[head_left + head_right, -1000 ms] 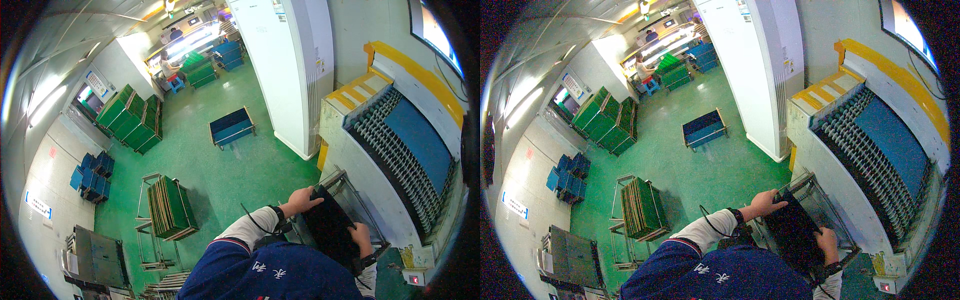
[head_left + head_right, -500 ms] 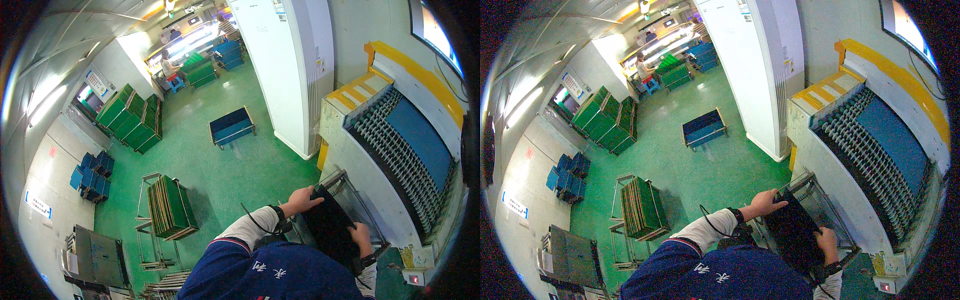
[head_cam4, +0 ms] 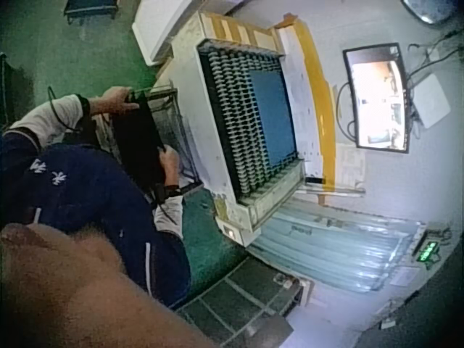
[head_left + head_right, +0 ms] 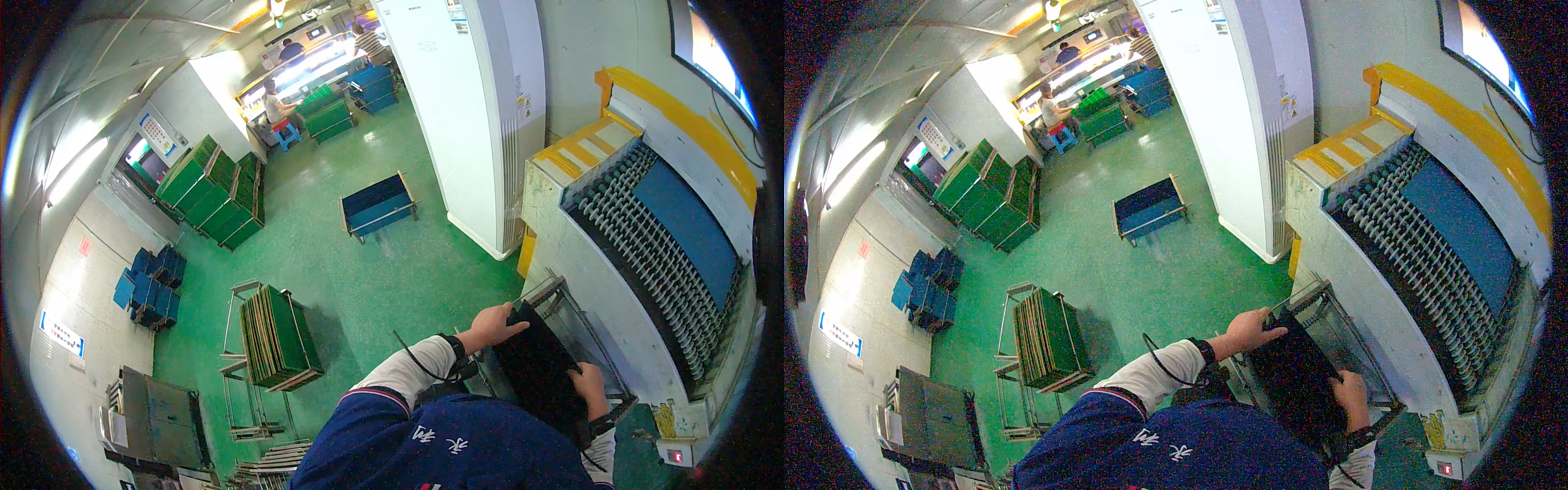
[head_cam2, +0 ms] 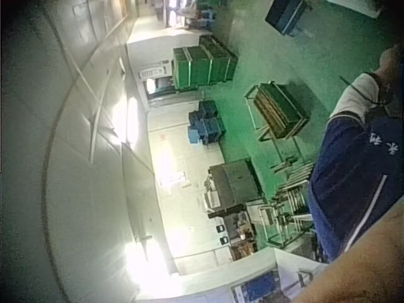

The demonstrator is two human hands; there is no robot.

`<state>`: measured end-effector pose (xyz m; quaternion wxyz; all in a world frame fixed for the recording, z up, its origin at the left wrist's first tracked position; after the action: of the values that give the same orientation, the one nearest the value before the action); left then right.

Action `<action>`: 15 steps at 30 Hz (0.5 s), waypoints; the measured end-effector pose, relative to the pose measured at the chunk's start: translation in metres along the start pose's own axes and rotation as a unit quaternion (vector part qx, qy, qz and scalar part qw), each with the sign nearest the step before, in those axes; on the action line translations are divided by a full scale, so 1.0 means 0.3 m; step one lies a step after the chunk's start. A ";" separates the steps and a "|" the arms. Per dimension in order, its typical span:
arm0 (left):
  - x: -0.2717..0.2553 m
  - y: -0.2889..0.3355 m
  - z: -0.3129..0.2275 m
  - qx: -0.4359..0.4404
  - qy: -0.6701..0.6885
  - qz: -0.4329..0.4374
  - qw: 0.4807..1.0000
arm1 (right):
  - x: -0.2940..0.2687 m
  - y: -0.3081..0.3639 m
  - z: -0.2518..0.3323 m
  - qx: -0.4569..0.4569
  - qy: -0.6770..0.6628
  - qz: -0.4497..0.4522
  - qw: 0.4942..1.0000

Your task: Placing thin blue sheets onto a machine's feeding rollers and transferring others into a vertical drying or storage rack.

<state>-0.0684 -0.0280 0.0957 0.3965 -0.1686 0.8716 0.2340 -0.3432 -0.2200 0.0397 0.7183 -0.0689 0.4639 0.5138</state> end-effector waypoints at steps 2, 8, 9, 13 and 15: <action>-0.004 0.003 -0.013 0.003 0.004 0.001 1.000 | 0.009 -0.005 -0.023 -0.006 0.006 -0.006 1.000; -0.002 0.005 -0.003 0.002 0.006 -0.004 1.000 | 0.004 -0.004 -0.003 0.008 -0.006 0.007 1.000; -0.003 0.004 -0.006 0.002 0.006 -0.003 1.000 | 0.005 -0.003 -0.006 0.008 -0.002 0.007 1.000; -0.005 0.007 -0.006 0.004 0.010 -0.008 1.000 | 0.001 -0.001 0.004 0.000 -0.001 0.006 1.000; -0.007 0.007 -0.008 0.003 0.012 -0.005 1.000 | 0.005 -0.003 -0.004 -0.003 -0.001 0.004 1.000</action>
<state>-0.0696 -0.0273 0.0993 0.3876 -0.1750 0.8760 0.2277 -0.3432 -0.2199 0.0376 0.7168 -0.0684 0.4618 0.5179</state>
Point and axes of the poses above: each hand's wrist, its own y-axis away from the middle knuckle, its own x-axis out of the palm, z = x × y, the point moved 7 cm from there along -y, towards the middle knuckle, and after that the axes turned 10 degrees about z, right-handed, at the moved point
